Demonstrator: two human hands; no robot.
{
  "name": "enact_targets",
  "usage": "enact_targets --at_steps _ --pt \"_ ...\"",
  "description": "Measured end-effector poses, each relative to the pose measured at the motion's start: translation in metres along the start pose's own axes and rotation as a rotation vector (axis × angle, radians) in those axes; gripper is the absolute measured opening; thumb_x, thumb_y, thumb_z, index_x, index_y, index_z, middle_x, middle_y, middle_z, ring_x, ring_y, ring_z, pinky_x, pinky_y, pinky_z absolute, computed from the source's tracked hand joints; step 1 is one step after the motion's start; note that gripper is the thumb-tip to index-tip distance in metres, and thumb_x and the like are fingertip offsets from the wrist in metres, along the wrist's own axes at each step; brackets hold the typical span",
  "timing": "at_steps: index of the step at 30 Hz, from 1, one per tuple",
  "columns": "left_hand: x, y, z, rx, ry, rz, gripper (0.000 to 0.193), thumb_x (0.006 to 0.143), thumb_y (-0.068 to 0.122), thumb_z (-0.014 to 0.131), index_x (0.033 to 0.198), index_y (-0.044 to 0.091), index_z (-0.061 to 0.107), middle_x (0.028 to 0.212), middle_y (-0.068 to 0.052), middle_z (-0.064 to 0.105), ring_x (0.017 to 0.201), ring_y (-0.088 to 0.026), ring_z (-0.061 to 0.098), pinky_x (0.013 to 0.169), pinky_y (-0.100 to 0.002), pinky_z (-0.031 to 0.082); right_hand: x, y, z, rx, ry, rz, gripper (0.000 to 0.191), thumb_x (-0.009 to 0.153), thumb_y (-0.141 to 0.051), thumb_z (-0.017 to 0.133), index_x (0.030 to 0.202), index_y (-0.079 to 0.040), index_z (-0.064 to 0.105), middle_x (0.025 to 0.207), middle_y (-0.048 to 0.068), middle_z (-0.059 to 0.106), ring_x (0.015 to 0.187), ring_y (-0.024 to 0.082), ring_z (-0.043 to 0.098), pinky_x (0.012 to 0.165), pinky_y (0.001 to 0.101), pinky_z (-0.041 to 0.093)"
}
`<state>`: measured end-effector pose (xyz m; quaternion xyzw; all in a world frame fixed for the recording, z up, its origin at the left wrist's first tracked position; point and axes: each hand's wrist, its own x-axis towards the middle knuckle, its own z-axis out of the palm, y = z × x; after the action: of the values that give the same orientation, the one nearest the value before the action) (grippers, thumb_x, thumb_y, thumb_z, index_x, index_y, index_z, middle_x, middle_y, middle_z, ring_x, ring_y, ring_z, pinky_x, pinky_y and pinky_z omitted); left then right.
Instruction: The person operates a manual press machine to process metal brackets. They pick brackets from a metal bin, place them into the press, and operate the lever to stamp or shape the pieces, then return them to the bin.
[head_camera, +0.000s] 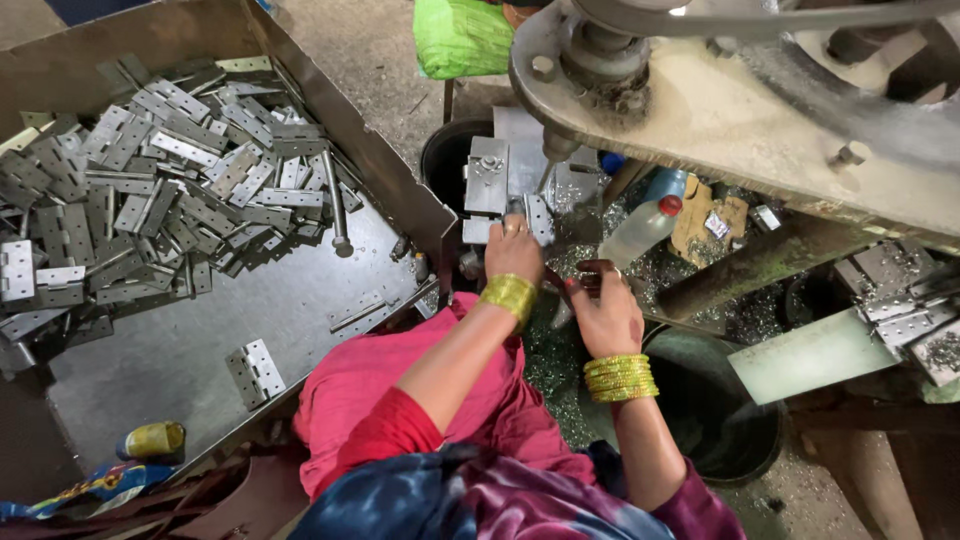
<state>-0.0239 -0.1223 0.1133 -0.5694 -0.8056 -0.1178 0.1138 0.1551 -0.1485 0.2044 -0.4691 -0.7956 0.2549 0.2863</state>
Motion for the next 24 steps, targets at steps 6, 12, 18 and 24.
enact_targets --at_steps 6,12,18,24 --pt "0.005 -0.005 -0.015 -0.024 -0.036 0.001 0.031 0.091 0.022 0.054 0.092 0.006 0.08 0.111 -0.01 0.073 0.116 -0.025 0.054 0.097 -0.041 0.036 0.001 -0.007 0.0 -0.057 -0.207 0.158 0.046 0.09 -0.038 0.07 0.128 -0.013 0.064 0.101 0.018 0.075 0.096 0.034 0.073 0.086 0.0429 0.053" --pt "0.011 -0.008 -0.024 -0.037 -0.088 0.002 0.032 0.092 0.022 0.052 0.093 0.006 0.08 0.114 -0.011 0.072 0.122 -0.027 0.051 0.101 -0.042 0.035 0.006 0.03 0.016 -0.069 -0.184 0.045 0.053 0.09 -0.043 0.069 0.129 -0.009 0.062 0.111 0.024 0.073 0.106 0.041 0.068 0.09 0.0469 0.052" --pt "0.014 0.004 -0.006 -0.207 0.159 -0.157 0.032 0.087 0.027 0.057 0.085 0.004 0.08 0.118 -0.014 0.07 0.117 -0.03 0.05 0.101 -0.035 0.036 -0.062 0.114 0.085 -0.217 -0.295 0.337 0.056 0.088 -0.049 0.068 0.126 -0.007 0.062 0.109 0.026 0.071 0.105 0.045 0.068 0.088 0.0502 0.053" --pt "0.027 -0.013 0.018 -0.103 0.024 0.012 0.029 0.085 0.025 0.06 0.085 0.004 0.08 0.112 -0.011 0.071 0.122 -0.029 0.05 0.099 -0.045 0.037 -0.047 0.178 0.101 -0.191 -0.317 0.28 0.057 0.086 -0.053 0.069 0.116 -0.005 0.066 0.104 0.026 0.073 0.1 0.046 0.069 0.085 0.0522 0.055"
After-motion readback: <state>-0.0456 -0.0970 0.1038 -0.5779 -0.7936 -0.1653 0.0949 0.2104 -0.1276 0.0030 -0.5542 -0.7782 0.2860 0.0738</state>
